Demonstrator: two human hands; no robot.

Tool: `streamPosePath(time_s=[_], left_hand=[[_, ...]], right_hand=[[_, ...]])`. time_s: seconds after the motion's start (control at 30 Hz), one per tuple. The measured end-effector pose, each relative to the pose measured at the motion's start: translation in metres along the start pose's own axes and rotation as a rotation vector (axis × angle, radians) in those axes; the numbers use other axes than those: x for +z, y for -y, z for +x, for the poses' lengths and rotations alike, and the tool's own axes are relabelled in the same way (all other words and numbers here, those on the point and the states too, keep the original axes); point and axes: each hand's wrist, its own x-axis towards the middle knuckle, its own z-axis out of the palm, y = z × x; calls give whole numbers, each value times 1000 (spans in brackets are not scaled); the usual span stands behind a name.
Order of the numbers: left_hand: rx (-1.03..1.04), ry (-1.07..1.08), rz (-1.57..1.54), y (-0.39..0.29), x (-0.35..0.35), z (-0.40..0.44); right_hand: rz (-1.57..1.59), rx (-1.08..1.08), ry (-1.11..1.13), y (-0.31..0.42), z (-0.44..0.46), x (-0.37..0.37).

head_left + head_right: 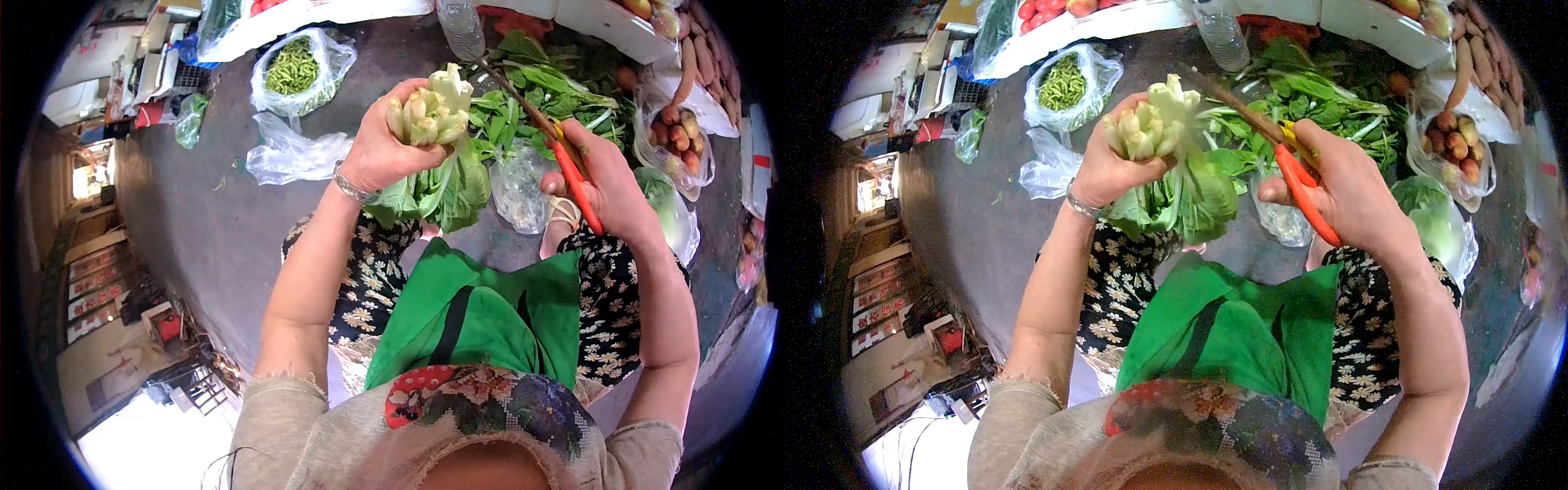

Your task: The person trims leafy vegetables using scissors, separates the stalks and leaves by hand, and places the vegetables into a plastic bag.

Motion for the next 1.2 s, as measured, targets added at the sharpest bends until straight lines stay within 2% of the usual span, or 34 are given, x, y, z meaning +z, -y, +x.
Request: streamPosePath(time_s=[0.17,0.23,0.3,0.43,0.5,0.63,0.9,1.0,1.07,1.13,1.2], left_hand=[[-5,13,59,0,2,2],[-49,-38,154,-3,6,3],[-62,-21,155,-4,8,3],[-69,-12,232,-9,15,2],[-75,-4,222,-8,16,2],[-65,-3,257,-9,16,3],[-93,-1,198,0,11,6],[-68,-50,225,-5,15,5],[-49,-72,230,-7,16,3],[-31,-80,430,-7,15,3],[-17,-84,486,-4,16,3]], right_hand=[[-165,-199,-66,4,-2,7],[-191,-203,-65,5,-2,9],[-305,-333,-211,-1,-2,13],[-310,-275,-131,9,-3,9],[-305,-172,-39,12,-4,9],[-262,-181,-62,12,-5,10],[-147,-37,50,9,-3,13],[-204,-166,-9,9,-6,13],[-252,-169,-21,8,-7,14],[-302,-172,-30,7,-6,15],[-383,-282,-151,6,-4,15]])
